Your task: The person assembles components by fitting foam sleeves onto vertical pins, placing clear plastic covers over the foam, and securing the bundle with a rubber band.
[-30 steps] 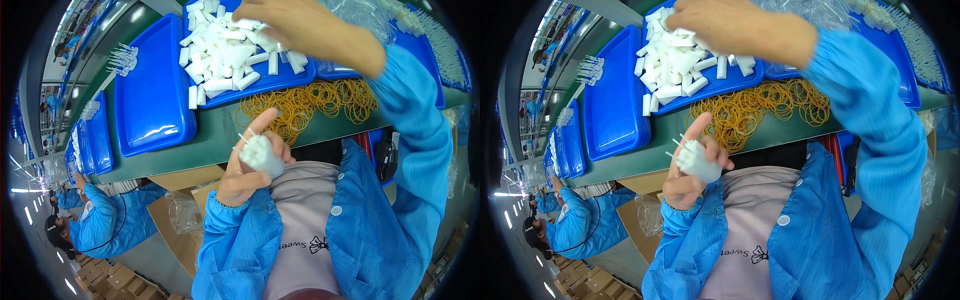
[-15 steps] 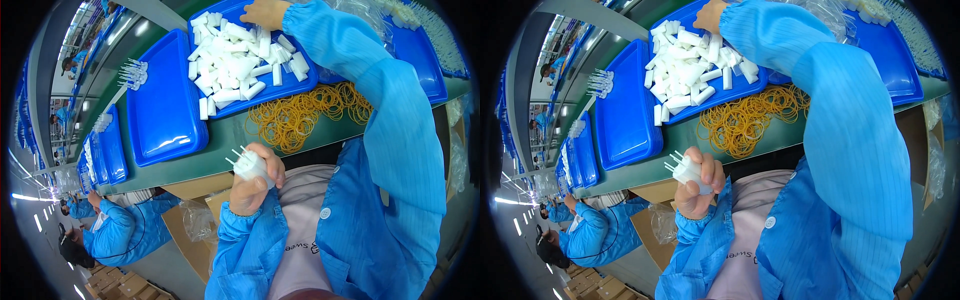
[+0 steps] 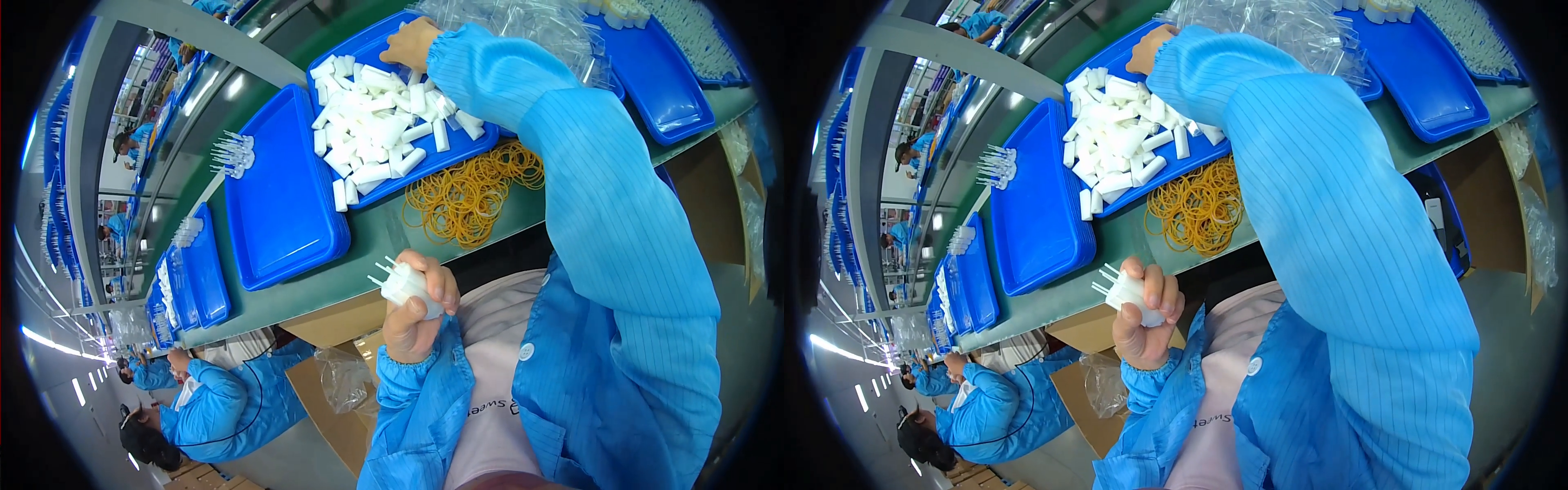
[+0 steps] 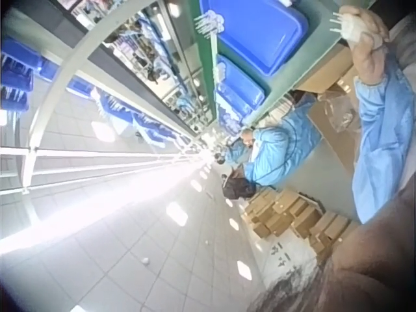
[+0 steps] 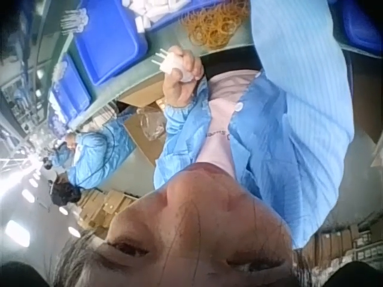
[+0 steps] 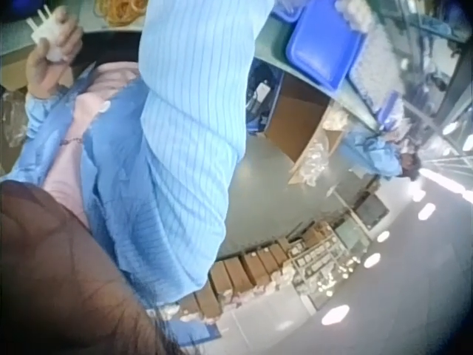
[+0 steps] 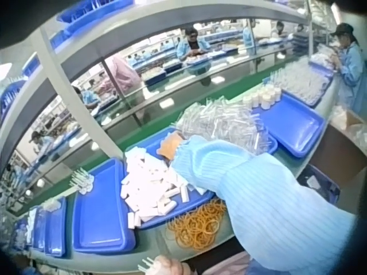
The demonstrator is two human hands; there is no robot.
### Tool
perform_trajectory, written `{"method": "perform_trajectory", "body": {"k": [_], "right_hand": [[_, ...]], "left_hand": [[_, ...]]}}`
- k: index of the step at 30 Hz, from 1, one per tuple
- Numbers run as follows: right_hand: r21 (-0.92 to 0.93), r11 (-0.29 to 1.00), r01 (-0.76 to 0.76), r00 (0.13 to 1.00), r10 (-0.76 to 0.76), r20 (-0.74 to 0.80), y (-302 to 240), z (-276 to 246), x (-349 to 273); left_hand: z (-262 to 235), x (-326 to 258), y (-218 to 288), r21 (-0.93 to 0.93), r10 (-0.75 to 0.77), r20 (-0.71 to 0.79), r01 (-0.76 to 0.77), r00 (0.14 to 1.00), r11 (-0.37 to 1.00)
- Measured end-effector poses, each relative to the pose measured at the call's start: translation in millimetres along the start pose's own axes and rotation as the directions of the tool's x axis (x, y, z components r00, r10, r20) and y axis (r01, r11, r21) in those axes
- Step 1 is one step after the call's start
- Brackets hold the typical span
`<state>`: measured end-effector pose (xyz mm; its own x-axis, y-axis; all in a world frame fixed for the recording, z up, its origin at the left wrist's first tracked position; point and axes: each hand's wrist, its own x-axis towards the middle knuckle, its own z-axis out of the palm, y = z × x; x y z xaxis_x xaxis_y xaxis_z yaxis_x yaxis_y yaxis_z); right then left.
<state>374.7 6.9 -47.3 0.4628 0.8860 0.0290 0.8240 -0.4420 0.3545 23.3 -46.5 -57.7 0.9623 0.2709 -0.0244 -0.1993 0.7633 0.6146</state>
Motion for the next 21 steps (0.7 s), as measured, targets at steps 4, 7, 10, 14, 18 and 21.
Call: {"method": "perform_trajectory", "body": {"k": [4, 7, 10, 14, 18, 21], "right_hand": [[-0.026, 0.996, 0.083, 0.996, -0.084, -0.007, 5, 4, 1], [-0.004, 0.991, 0.133, 0.981, -0.132, -0.141, 9, 7, -7], [0.097, 0.973, 0.210, 0.929, -0.167, -0.330, 14, -11, -20], [0.209, 0.961, 0.184, 0.927, -0.099, -0.362, 26, -37, -56], [0.325, 0.849, 0.417, 0.815, -0.192, -0.546, 46, -59, -121], [0.402, 0.830, 0.387, 0.785, -0.067, -0.616, 57, -61, -180]], "left_hand": [[1, -4, 0, -0.002, -0.001, -0.007, 0.001, 1.000, 1.000], [-2, -3, 0, 0.006, -0.012, -0.008, 0.012, 1.000, 1.000], [-2, -5, 1, 0.002, -0.011, -0.007, 0.011, 1.000, 1.000], [1, 2, -1, -0.017, -0.025, 0.017, 0.025, 1.000, 1.000], [-2, 5, -4, -0.046, -0.027, 0.028, 0.028, 0.999, 0.999], [1, 4, -5, -0.054, -0.026, 0.018, 0.027, 1.000, 0.998]]}}
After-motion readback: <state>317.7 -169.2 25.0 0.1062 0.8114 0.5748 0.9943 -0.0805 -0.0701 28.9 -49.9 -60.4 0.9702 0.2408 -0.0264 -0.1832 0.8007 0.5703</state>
